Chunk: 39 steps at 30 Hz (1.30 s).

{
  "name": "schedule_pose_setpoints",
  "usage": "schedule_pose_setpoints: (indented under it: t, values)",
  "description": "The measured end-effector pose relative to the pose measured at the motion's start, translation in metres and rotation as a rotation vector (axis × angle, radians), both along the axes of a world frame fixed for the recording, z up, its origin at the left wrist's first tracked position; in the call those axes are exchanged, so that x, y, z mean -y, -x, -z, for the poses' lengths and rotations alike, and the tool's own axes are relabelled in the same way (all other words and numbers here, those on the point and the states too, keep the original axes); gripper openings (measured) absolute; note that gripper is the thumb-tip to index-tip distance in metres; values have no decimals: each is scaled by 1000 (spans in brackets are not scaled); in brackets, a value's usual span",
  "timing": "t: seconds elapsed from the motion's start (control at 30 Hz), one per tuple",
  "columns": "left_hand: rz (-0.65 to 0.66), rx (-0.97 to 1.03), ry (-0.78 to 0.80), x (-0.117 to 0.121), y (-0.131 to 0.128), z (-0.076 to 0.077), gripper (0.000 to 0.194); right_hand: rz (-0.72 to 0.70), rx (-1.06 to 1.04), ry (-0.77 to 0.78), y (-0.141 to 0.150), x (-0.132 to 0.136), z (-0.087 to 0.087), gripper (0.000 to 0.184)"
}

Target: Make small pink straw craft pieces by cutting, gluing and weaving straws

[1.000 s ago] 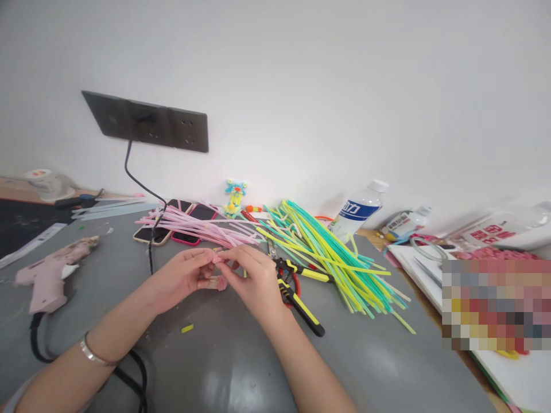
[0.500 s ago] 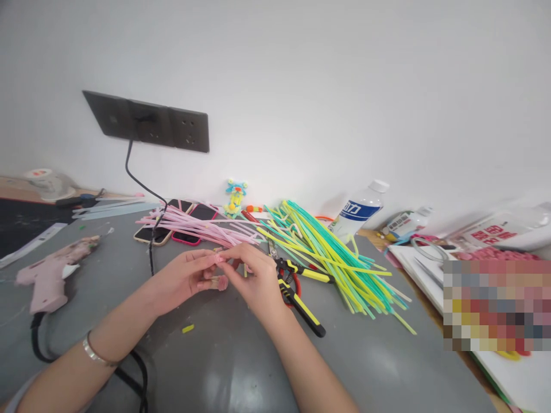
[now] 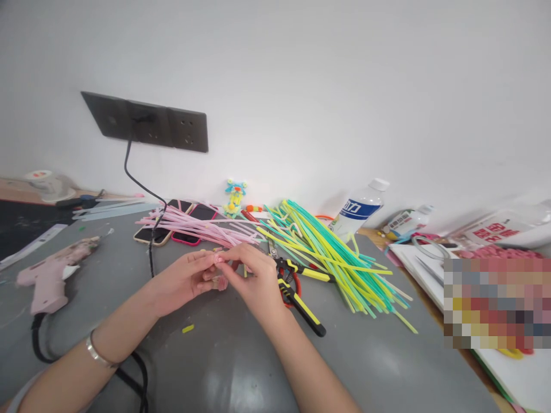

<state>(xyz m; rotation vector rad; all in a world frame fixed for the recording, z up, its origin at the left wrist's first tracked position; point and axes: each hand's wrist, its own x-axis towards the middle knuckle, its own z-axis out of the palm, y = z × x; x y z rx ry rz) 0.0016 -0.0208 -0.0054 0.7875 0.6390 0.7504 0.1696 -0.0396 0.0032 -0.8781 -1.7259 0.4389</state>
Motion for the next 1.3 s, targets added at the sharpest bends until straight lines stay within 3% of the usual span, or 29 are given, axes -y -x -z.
schedule_pose_setpoints:
  t: [0.3,0.67,0.9,1.13,1.3]
  values:
    - [-32,-35,-6,-1,0,1,25,20,45,71,-3,-2,5,6]
    - [-81,-34,-36,0,0,-2,35,29,-41,128,-4,-4,3,5]
    - [-59,-65,-52,0,0,0,27,-3,-19,140,-4,-4,6,2]
    - [-44,-36,6,-4,0,1,21,-67,8,166,-9,-9,11,24]
    - [-39,-52,-8,-3,0,0,27,-147,34,140,-10,-10,11,24]
